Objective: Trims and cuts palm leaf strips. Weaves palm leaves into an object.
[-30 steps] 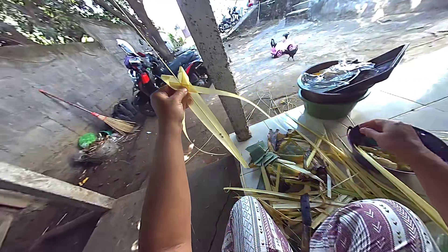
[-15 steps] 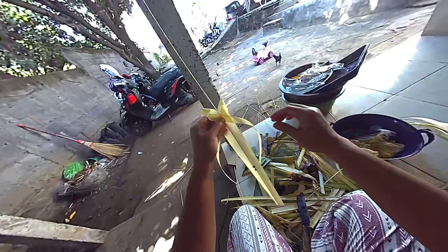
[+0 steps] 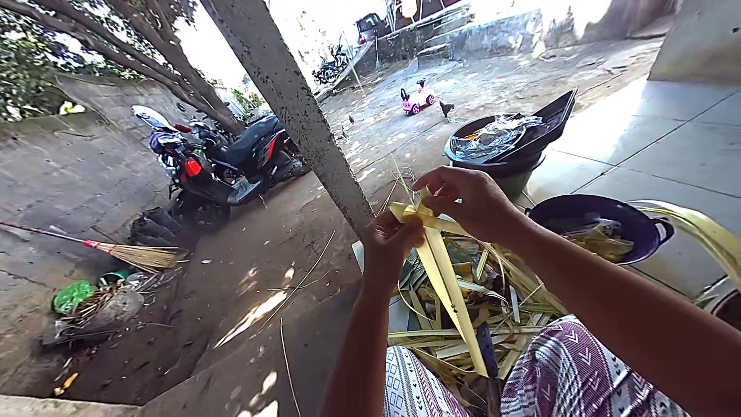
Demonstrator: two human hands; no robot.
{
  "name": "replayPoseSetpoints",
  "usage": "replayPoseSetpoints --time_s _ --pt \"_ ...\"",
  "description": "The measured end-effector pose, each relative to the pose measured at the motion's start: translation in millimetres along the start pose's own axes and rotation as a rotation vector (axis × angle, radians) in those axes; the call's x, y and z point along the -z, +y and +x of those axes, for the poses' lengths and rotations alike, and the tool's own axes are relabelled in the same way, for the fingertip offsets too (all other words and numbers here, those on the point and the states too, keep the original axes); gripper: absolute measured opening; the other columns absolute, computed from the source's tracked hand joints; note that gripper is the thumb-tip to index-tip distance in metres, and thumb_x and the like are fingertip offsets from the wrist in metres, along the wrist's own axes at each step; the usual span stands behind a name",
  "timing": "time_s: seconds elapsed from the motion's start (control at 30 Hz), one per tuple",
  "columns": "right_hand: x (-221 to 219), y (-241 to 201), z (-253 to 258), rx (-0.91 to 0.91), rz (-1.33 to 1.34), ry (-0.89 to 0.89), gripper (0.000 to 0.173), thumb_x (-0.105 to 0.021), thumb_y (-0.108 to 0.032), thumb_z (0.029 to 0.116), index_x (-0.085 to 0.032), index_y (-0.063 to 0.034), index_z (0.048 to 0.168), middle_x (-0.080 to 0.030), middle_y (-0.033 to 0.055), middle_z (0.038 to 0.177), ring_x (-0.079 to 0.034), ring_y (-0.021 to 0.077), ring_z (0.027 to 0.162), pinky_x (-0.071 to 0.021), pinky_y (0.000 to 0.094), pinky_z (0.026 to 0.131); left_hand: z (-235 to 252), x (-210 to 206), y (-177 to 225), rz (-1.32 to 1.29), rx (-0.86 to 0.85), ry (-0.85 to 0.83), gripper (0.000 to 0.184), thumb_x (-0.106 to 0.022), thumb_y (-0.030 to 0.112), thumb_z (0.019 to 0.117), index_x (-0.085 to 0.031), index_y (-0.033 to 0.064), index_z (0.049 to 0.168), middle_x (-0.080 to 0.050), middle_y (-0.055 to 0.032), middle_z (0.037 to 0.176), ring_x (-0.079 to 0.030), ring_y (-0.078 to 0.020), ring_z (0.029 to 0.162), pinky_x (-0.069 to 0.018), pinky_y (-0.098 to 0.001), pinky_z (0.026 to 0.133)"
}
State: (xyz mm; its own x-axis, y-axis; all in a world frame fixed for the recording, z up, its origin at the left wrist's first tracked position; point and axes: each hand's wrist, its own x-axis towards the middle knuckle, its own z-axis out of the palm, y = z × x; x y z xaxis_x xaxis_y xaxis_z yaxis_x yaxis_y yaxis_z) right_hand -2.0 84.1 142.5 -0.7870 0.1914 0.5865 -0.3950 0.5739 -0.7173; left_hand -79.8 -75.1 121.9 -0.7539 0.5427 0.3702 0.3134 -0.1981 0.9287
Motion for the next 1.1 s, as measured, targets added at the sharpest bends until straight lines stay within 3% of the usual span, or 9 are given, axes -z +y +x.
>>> replayPoseSetpoints --time_s 0.2,0.3,0.33,0.43,0.53,0.7,0.8,0.93,1.1 --pt "-1.5 8.9 -8.4 -0.023 0.021 0.019 0.021 -0.062 -0.012 0.1002 -0.066 -0.0084 0.121 -0.066 0.0026 0.101 -0.064 0.0059 0.078 -0.0559 0.0233 0.070 -6.8 -8.0 -3.4 0.077 0.021 -0.002 0.007 -0.061 -0.001 0.0977 -0.063 0.0039 0.102 -0.067 0.0016 0.076 -0.063 -0.0040 0.060 -0.0572 -0.0205 0.060" --pt "7.4 14.8 -12.5 -0.125 0.057 -0.142 0.045 -0.070 -0.017 0.0966 -0.055 -0.0070 0.138 -0.067 0.0054 0.107 -0.067 0.0106 0.082 -0.0579 0.0289 0.075 -8.0 -6.4 -10.0 0.113 -0.007 -0.013 0.006 -0.063 0.001 0.0981 -0.065 0.0046 0.102 -0.069 0.0016 0.078 -0.065 -0.0038 0.061 -0.0574 -0.0205 0.058" --pt "9.7 20.0 -14.0 -0.150 0.077 -0.196 0.047 -0.071 -0.016 0.0952 -0.053 -0.0053 0.138 -0.069 0.0060 0.104 -0.069 0.0116 0.082 -0.0592 0.0298 0.075 -8.1 -5.5 -12.7 0.112 -0.020 -0.015 0.006 -0.063 0.001 0.0980 -0.065 0.0047 0.102 -0.069 0.0014 0.078 -0.065 -0.0040 0.061 -0.0576 -0.0206 0.058" --pt "14.0 37.6 -22.8 -0.157 0.082 -0.247 0.039 -0.071 -0.014 0.0937 -0.058 -0.0026 0.128 -0.070 0.0053 0.094 -0.069 0.0116 0.075 -0.0605 0.0296 0.071 -7.9 -4.4 -19.4 0.069 -0.060 -0.010 0.007 -0.061 -0.001 0.0976 -0.065 0.0051 0.099 -0.068 0.0021 0.076 -0.065 -0.0041 0.061 -0.0579 -0.0210 0.059" --pt "21.2 47.7 -37.0 -0.150 0.048 -0.217 0.045 -0.079 -0.012 0.0869 -0.056 -0.0085 0.126 -0.069 0.0027 0.098 -0.068 0.0127 0.076 -0.0596 0.0312 0.069 -7.8 -4.3 -20.6 0.033 -0.042 0.034 0.009 -0.061 -0.003 0.0973 -0.065 0.0048 0.098 -0.068 0.0030 0.074 -0.065 -0.0033 0.060 -0.0578 -0.0202 0.059" --pt "25.6 53.7 -56.1 -0.138 -0.142 -0.131 0.024 -0.065 -0.018 0.0992 -0.061 -0.0097 0.121 -0.067 0.0009 0.094 -0.065 0.0100 0.073 -0.0569 0.0296 0.065 -8.7 -0.1 -22.4 0.083 -0.066 0.105 0.009 -0.061 -0.003 0.0967 -0.065 0.0051 0.099 -0.068 0.0044 0.076 -0.065 -0.0023 0.063 -0.0581 -0.0203 0.063" --pt "19.6 50.3 -63.5 -0.088 -0.256 -0.063 0.026 -0.069 -0.019 0.0966 -0.064 -0.0055 0.119 -0.066 0.0051 0.094 -0.063 0.0149 0.078 -0.0547 0.0340 0.070 -10.7 -1.5 -25.1 0.155 -0.111 0.140 0.006 -0.062 -0.001 0.0965 -0.064 0.0033 0.100 -0.068 0.0029 0.077 -0.066 -0.0025 0.063 -0.0583 -0.0205 0.062" --pt "9.1 41.1 -71.2 -0.111 -0.333 0.013 0.017 -0.066 -0.017 0.0992 -0.070 -0.0035 0.108 -0.068 0.0095 0.096 -0.065 0.0197 0.082 -0.0550 0.0395 0.072 -16.8 -6.1 -29.4 0.191 -0.166 0.172 0.007 -0.061 -0.001 0.0947 -0.064 0.0048 0.098 -0.067 0.0051 0.075 -0.065 -0.0004 0.063 -0.0570 -0.0184 0.061" --pt "-3.9 35.0 -78.4 -0.121 -0.446 0.121 0.015 -0.066 -0.017 0.0987 -0.073 -0.0042 0.097 -0.066 0.0085 0.090 -0.063 0.0214 0.073 -0.0531 0.0428 0.064 -24.1 -7.2 -40.0 0.217 -0.235 0.230 0.005 -0.062 0.002 0.0945 -0.064 0.0044 0.098 -0.068 0.0054 0.077 -0.065 0.0007 0.065 -0.0572 -0.0183 0.063"
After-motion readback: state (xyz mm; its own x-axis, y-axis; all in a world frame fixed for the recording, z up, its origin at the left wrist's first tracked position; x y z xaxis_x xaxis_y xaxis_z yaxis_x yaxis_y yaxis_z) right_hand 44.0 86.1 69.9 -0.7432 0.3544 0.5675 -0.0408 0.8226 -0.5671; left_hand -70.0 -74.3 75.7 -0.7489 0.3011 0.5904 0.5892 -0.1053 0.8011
